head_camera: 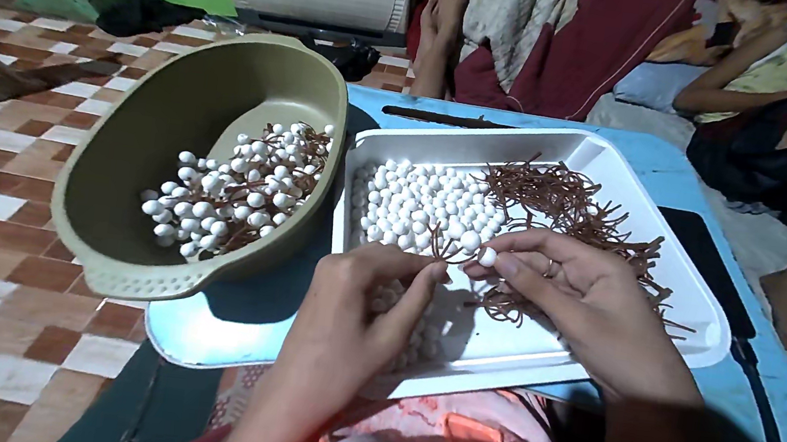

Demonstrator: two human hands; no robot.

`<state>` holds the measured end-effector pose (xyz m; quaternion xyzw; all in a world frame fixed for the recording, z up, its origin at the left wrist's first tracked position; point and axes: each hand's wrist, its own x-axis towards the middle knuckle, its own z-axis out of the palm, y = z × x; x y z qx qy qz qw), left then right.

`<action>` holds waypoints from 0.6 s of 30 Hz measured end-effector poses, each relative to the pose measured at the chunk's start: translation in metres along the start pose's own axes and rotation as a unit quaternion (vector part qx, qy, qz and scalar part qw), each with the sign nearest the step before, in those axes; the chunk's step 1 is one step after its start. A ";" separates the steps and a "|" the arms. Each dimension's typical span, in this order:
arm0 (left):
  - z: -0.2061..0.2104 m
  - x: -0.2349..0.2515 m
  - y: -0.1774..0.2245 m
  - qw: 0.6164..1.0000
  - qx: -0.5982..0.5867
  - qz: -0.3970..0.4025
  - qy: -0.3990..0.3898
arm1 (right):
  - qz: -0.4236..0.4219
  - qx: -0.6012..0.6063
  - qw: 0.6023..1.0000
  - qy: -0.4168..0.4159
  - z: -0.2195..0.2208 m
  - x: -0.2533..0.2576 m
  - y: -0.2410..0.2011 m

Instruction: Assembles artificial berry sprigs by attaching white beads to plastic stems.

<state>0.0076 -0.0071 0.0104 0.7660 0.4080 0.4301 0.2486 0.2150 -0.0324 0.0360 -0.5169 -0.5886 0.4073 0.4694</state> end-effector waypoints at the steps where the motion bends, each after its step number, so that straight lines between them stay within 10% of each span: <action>1: 0.000 0.000 0.000 1.000 -0.001 0.002 0.000 | 0.001 -0.003 1.000 -0.001 0.000 0.000 0.000; 18: -0.002 0.001 -0.001 1.000 -0.017 0.003 -0.012 | -0.057 -0.027 0.998 0.019 -0.001 0.002 0.004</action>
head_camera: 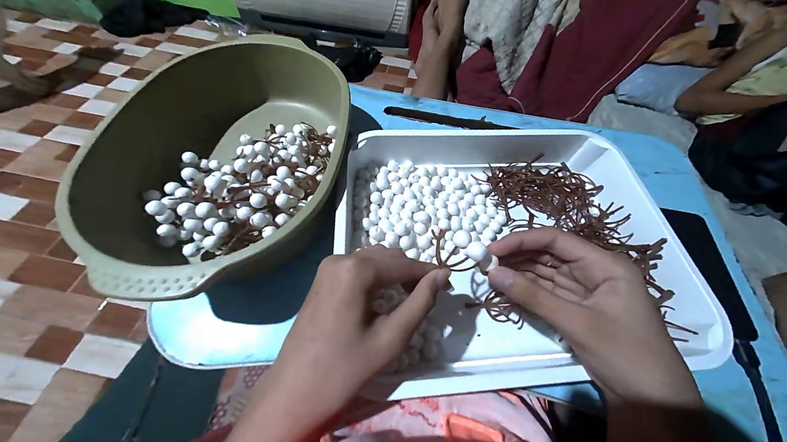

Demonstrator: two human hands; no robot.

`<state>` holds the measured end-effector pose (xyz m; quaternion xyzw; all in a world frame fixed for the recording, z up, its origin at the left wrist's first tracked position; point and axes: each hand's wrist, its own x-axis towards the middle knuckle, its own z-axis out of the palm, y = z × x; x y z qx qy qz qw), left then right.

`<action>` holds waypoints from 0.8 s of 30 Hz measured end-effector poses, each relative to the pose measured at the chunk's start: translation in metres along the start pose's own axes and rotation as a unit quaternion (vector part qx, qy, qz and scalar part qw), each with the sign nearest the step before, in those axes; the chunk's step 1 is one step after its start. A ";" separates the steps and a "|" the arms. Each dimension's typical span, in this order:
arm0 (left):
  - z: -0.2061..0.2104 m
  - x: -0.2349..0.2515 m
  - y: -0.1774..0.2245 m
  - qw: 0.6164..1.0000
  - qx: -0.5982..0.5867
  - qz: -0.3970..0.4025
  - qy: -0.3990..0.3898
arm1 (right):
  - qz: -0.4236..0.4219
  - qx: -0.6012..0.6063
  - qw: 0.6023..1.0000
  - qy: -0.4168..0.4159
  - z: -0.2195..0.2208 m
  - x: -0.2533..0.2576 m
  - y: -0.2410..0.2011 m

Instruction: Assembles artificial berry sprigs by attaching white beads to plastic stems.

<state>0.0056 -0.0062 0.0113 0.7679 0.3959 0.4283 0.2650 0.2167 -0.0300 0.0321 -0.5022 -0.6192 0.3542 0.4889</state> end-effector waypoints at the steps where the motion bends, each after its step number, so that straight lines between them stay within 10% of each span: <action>1: 0.000 0.000 0.000 1.000 -0.001 0.000 0.001 | -0.001 -0.002 1.000 0.003 0.000 0.000 0.000; 24: 0.001 -0.001 0.001 1.000 -0.004 0.002 0.010 | 0.005 -0.020 1.000 0.009 0.004 -0.001 -0.003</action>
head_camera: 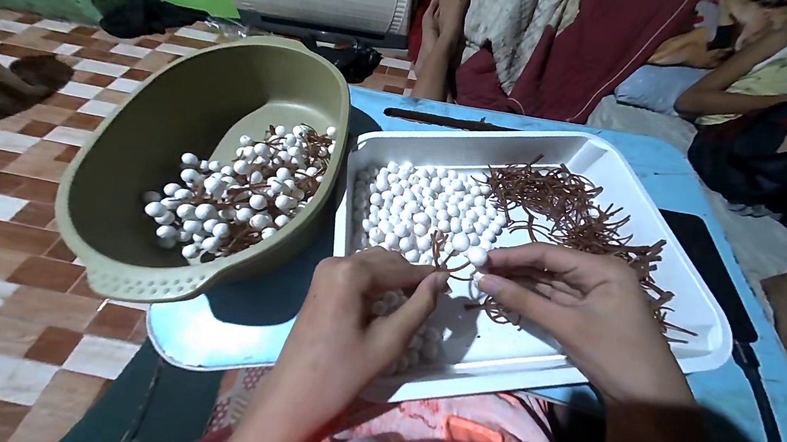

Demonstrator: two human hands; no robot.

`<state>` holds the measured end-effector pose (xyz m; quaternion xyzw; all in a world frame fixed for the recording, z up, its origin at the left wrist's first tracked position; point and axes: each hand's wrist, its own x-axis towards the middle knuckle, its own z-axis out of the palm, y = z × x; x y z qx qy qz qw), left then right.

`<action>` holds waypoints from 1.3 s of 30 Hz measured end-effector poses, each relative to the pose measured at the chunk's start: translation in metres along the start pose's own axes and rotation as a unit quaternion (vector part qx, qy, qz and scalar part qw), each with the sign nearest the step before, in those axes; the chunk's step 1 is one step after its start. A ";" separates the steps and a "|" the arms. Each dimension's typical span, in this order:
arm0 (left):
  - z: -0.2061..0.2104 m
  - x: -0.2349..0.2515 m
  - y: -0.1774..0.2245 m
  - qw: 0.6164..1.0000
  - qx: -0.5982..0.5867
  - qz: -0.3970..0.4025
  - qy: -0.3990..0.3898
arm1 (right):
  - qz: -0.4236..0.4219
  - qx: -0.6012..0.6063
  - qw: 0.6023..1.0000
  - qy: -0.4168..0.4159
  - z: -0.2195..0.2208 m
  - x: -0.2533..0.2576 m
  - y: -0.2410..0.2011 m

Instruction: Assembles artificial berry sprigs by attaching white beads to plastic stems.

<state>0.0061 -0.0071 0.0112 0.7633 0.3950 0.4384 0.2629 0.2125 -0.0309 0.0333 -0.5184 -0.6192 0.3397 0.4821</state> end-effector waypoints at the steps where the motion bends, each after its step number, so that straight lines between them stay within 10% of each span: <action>1: 0.000 0.000 0.000 1.000 -0.003 -0.001 0.003 | -0.001 -0.001 1.000 -0.003 0.000 0.000 0.001; 39: 0.001 0.000 0.001 1.000 0.009 -0.001 -0.001 | -0.003 -0.027 0.999 -0.020 0.000 0.000 0.002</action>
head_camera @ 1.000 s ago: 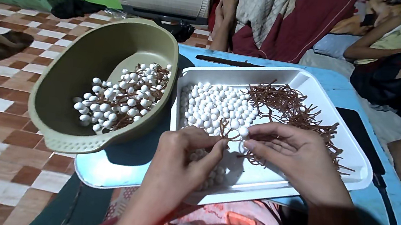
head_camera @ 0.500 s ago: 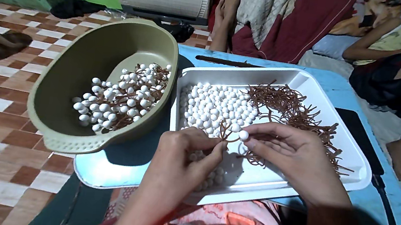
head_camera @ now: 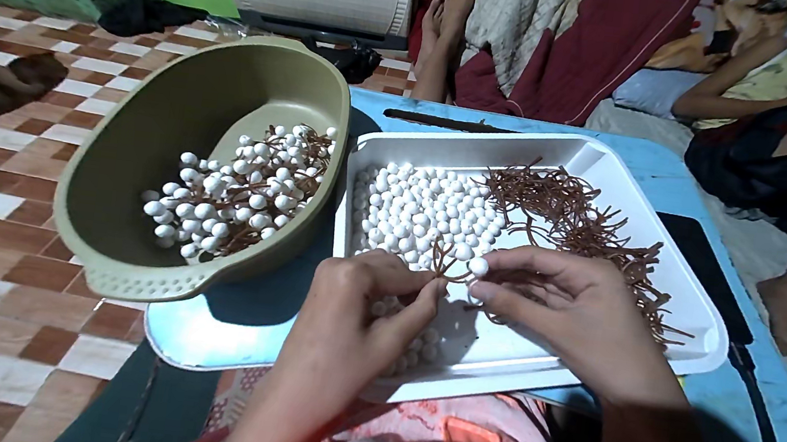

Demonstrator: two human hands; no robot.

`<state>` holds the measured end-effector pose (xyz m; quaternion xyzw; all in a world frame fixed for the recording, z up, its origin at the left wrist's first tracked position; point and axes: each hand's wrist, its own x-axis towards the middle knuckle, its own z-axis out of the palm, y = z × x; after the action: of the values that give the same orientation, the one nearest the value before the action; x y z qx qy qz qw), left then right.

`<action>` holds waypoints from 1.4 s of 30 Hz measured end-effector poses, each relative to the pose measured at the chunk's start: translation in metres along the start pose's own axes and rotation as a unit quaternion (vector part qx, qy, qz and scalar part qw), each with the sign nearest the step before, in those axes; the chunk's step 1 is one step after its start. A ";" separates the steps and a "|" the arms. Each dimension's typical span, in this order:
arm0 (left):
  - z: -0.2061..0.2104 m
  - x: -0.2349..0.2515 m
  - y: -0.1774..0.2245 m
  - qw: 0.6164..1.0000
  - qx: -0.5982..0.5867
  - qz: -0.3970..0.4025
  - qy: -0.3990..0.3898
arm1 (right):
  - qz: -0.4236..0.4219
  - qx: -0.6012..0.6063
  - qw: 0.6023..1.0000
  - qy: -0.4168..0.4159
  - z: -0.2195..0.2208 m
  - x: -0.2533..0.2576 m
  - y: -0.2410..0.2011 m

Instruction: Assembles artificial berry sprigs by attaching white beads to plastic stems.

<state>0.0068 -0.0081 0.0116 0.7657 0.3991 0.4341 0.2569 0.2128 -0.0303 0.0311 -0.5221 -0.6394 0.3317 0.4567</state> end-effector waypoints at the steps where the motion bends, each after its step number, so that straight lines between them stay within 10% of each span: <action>1: 0.000 0.000 0.000 1.000 -0.001 0.000 -0.002 | 0.003 -0.005 1.000 -0.003 0.000 0.000 0.000; 10: -0.002 0.001 -0.002 0.998 -0.037 -0.038 0.014 | 0.048 -0.099 0.993 -0.051 0.002 0.004 0.001; 19: -0.002 0.003 -0.004 0.998 -0.042 -0.040 0.024 | 0.167 -0.358 0.878 -0.271 0.030 0.023 -0.037; 31: 0.002 0.001 0.000 0.999 0.038 -0.021 0.000 | 0.021 -0.114 0.993 0.001 -0.020 -0.003 0.008; 42: 0.001 0.000 -0.006 0.989 0.098 0.049 -0.097 | 0.002 -0.016 0.999 -0.038 -0.022 -0.002 0.009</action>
<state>0.0059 -0.0045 0.0067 0.8442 0.3751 0.3286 0.1964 0.2364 -0.0315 0.0301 -0.5179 -0.6603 0.3418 0.4230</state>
